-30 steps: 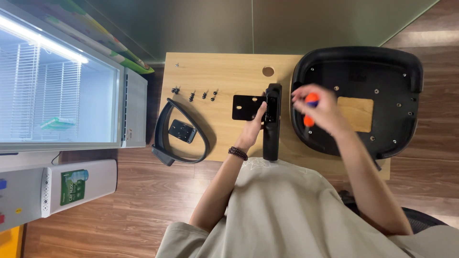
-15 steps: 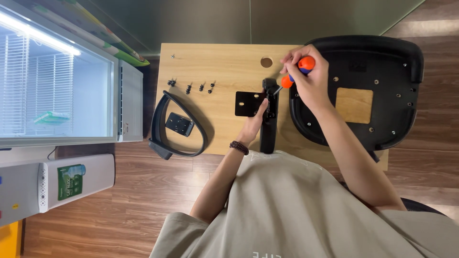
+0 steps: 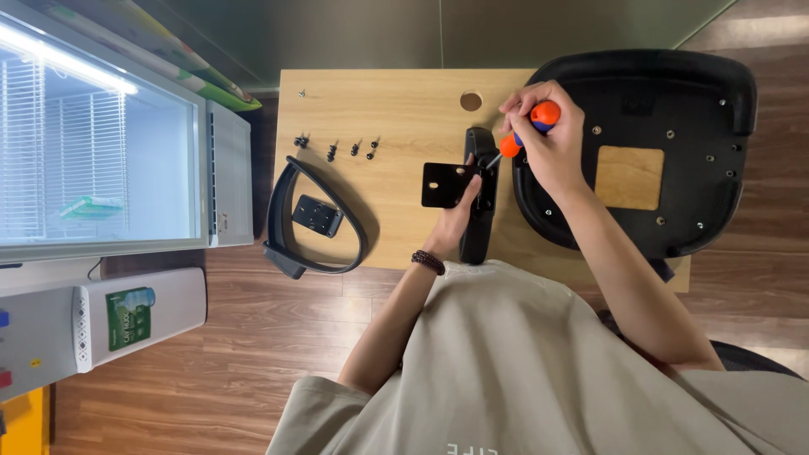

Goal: The recorder uses a screwdriver to attach armrests to an office chair component.

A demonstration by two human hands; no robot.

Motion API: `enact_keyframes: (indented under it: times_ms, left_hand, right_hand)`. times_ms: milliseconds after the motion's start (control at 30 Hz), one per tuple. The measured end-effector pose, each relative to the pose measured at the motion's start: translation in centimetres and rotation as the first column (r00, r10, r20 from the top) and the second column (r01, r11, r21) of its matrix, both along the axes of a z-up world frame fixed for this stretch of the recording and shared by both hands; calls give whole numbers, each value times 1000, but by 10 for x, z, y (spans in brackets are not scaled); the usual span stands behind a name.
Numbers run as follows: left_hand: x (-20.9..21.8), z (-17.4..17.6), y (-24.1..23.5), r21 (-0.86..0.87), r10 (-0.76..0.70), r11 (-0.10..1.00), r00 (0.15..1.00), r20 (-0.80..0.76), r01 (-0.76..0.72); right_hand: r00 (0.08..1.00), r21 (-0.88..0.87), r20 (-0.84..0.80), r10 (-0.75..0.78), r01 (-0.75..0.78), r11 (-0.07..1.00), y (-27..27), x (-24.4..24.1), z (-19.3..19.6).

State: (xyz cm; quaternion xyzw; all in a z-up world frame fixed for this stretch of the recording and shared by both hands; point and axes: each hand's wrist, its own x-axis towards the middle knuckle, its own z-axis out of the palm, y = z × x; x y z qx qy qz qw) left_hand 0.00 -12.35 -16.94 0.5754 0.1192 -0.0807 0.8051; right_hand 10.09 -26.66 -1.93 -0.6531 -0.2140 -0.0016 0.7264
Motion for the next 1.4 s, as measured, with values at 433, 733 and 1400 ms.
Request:
enact_keyframes:
  times_ms: [433, 733, 1400]
  left_hand:
    - [8, 7, 7, 40, 22, 999, 999, -30, -20]
    - [10, 2, 5, 45, 6, 999, 1000, -7, -5]
    - [13, -42, -7, -65, 35, 997, 999, -36, -37]
  right_hand:
    - [999, 67, 22, -41, 39, 997, 2, 0, -2]
    - [999, 74, 3, -32, 32, 997, 1, 4, -7]
    - [818, -586, 573, -52, 453, 672, 12, -27, 38]
